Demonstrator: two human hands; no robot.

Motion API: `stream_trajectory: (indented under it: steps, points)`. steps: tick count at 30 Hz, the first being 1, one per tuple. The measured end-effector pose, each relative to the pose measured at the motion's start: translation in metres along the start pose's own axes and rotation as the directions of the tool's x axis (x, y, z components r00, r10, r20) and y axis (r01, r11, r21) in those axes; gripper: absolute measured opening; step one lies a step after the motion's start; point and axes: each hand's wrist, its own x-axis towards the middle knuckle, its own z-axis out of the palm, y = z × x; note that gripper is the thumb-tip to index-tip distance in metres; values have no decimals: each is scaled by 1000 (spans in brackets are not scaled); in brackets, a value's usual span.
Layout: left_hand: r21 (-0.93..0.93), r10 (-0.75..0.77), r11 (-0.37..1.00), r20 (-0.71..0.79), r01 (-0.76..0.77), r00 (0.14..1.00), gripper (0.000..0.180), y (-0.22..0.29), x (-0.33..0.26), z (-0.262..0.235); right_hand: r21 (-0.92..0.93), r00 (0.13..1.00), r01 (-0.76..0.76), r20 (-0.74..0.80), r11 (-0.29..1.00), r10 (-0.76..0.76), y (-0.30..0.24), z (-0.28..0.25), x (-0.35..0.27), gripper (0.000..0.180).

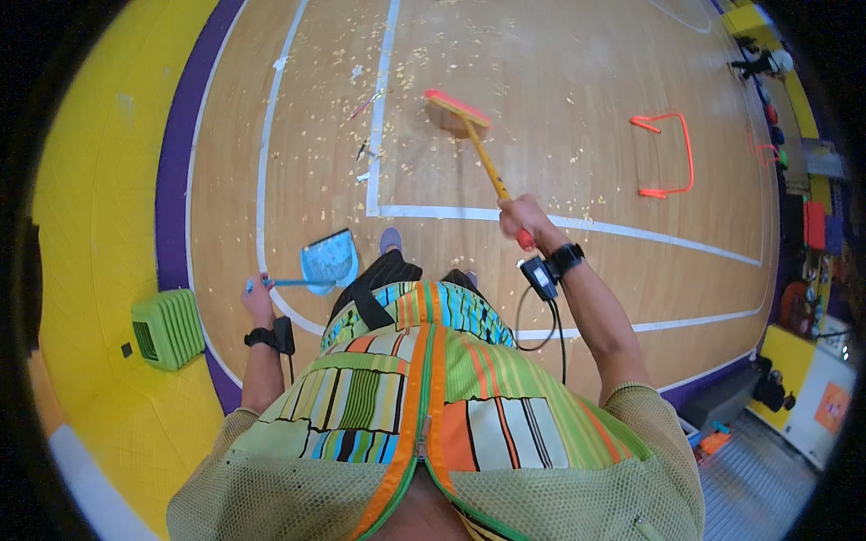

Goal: The person sweeps debris from a wooden court floor into a handheld dustpan using a long-handled broom.

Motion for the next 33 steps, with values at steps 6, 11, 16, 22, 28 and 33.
stream_trajectory:
  steps: [6,11,16,22,28,33]
  points:
    - [-68,75,995,116,-67,990,10,14,45,11,-120,991,-132,15,984,135,-24,70,45,24]
    - [4,-6,1000,217,6,976,11,29,77,28,61,874,-437,263,897,408,-35,125,-30,22]
    - [-22,-23,999,236,29,972,11,25,91,34,69,811,-499,390,864,437,-77,133,-64,20]
    - [68,-59,997,158,49,986,11,31,84,30,-9,872,-397,309,918,380,-129,118,-47,20]
    - [-86,-18,996,106,27,994,15,29,66,17,-361,975,-40,192,932,116,-151,135,50,25]
    - [-58,-73,995,91,79,993,14,32,64,11,-398,987,-33,129,917,92,-138,167,94,28]
